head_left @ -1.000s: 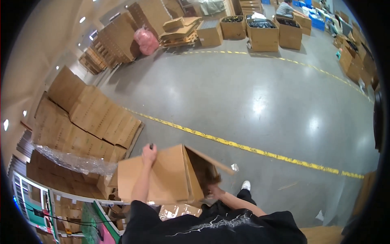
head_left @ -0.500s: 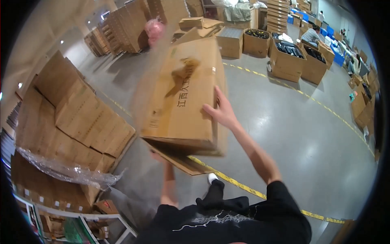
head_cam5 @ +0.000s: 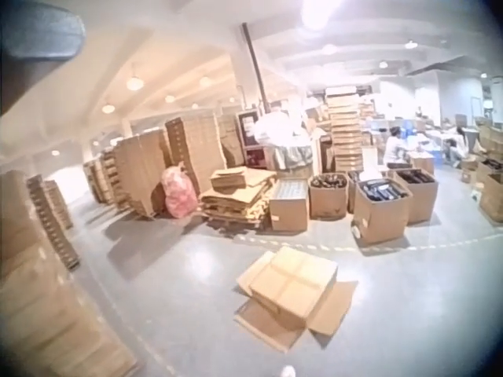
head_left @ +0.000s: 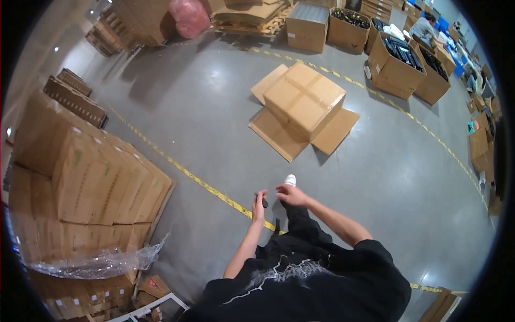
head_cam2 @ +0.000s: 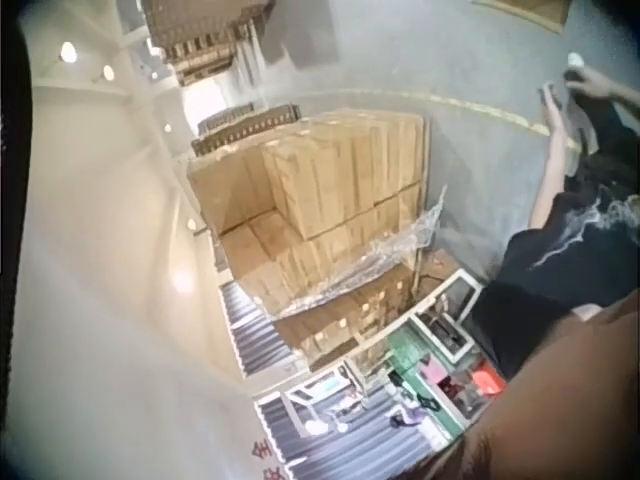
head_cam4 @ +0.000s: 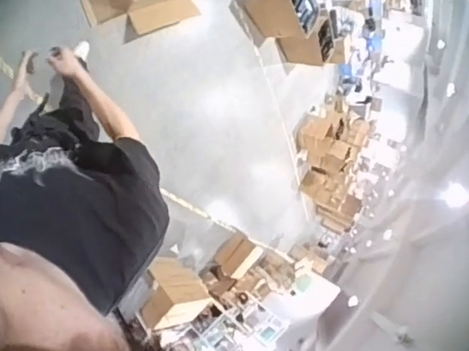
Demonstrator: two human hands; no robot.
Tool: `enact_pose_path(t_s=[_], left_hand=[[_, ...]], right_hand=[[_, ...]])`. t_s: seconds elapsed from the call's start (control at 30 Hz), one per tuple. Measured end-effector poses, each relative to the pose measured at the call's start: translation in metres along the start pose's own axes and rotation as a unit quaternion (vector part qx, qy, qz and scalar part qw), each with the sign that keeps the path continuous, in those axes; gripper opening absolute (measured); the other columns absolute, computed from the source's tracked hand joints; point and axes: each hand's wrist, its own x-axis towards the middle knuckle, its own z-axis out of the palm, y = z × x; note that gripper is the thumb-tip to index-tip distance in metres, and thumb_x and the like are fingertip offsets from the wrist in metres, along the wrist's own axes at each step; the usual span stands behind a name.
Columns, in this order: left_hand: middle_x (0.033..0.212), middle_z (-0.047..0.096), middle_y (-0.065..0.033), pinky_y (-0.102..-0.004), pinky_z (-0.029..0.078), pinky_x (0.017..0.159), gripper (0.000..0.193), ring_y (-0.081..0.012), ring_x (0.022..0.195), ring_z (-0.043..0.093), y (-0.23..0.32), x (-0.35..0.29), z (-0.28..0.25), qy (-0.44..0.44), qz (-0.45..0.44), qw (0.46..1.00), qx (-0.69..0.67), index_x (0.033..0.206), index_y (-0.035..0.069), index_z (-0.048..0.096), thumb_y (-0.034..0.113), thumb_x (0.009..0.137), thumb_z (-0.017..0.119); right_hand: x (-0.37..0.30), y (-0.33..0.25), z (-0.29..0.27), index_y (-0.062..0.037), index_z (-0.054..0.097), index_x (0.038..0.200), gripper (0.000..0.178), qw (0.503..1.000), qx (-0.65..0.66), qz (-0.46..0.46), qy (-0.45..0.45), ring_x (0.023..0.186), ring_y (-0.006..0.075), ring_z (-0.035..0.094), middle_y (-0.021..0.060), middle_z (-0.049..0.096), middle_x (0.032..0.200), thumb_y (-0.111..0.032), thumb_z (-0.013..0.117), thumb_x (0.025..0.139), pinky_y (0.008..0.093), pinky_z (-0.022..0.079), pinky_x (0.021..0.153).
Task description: Assembling circuit boards into plastic housings using an electric screwdriver and organizing boxed components.
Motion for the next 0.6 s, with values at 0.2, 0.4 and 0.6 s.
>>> enact_pose_path(t_s=[0.2,0.4,0.6], left_hand=[[0.131,0.045,-0.0048,-0.0175,0.042,0.056,0.063,-0.0072,0.074,0.054,0.089,0.148,0.083,-0.219,-0.079,0.972,-0.018,0.133,0.006,0.038,0.054,0.093,0.032],[0.128,0.046,-0.0085,-0.0311,0.047,0.07,0.074,-0.0177,0.09,0.054,0.128,0.283,0.1,-0.365,-0.107,0.922,0.068,0.142,0.011,0.011,0.061,0.09,0.027],[0.122,0.051,-0.0036,-0.0374,0.033,0.091,0.059,-0.0172,0.11,0.041,0.142,0.466,0.119,-0.158,-0.058,0.981,0.094,0.13,0.012,0.029,0.057,0.093,0.021]], right_hand=[[0.089,-0.037,-0.054,-0.0038,0.044,0.11,0.026,0.949,0.309,0.025,0.064,0.062,0.01,0.054,0.0022,0.054,0.072,-0.023,0.05,0.094,0.025,0.044,0.056],[0.178,-0.077,-0.172,-0.0054,0.043,0.108,0.024,0.948,0.313,0.045,0.043,0.066,0.0151,0.06,0.0055,0.057,0.074,-0.024,0.049,0.094,0.0268,0.048,0.06],[0.324,-0.064,-0.358,-0.0026,0.038,0.11,0.024,0.955,0.193,0.164,0.152,0.08,0.019,0.063,0.0106,0.062,0.087,-0.018,0.047,0.094,0.0319,0.053,0.067]])
